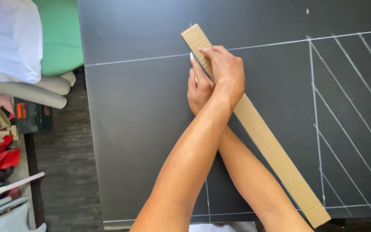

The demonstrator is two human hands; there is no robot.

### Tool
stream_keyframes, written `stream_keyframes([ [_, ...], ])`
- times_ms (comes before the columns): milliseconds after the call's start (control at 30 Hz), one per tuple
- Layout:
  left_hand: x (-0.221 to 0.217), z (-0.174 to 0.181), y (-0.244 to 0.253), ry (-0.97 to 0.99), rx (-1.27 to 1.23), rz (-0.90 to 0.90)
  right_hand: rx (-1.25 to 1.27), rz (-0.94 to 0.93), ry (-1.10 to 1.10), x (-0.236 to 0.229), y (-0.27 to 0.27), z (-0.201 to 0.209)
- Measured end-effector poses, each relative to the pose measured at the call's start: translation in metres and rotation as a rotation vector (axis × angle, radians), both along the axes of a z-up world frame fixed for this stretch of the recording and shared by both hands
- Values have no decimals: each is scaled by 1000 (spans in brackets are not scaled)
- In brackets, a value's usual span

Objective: The person uses a long cardboard ruler and a white marker to draw straight lines on a large black surface. They repeatedly reposition the ruler and draw intersecting lines, creating a grid-like pattern across the surface.

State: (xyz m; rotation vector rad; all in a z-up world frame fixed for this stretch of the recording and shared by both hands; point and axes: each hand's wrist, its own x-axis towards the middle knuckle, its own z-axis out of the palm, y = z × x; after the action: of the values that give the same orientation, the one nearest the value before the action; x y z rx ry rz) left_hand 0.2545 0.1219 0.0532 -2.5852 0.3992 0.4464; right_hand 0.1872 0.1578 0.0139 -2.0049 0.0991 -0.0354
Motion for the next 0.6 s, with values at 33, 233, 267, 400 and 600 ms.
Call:
stream_keyframes([
  [33, -1, -1, 1, -37, -16, -12, 106, 22, 96, -15, -9, 3],
  [233, -4, -18, 12, -105, -161, 4, -185, 99, -223, -190, -115, 26],
  [267, -6, -21, 16, -121, -178, 6, -210, 15, -168, -210, -133, 27],
  [400, -27, -29, 44, -35, -586, 124, -500, -183, -150, -262, -198, 24],
  [600, -115, -59, 47, -275, -983, 76, -547, -158, -26, -305, -247, 6],
])
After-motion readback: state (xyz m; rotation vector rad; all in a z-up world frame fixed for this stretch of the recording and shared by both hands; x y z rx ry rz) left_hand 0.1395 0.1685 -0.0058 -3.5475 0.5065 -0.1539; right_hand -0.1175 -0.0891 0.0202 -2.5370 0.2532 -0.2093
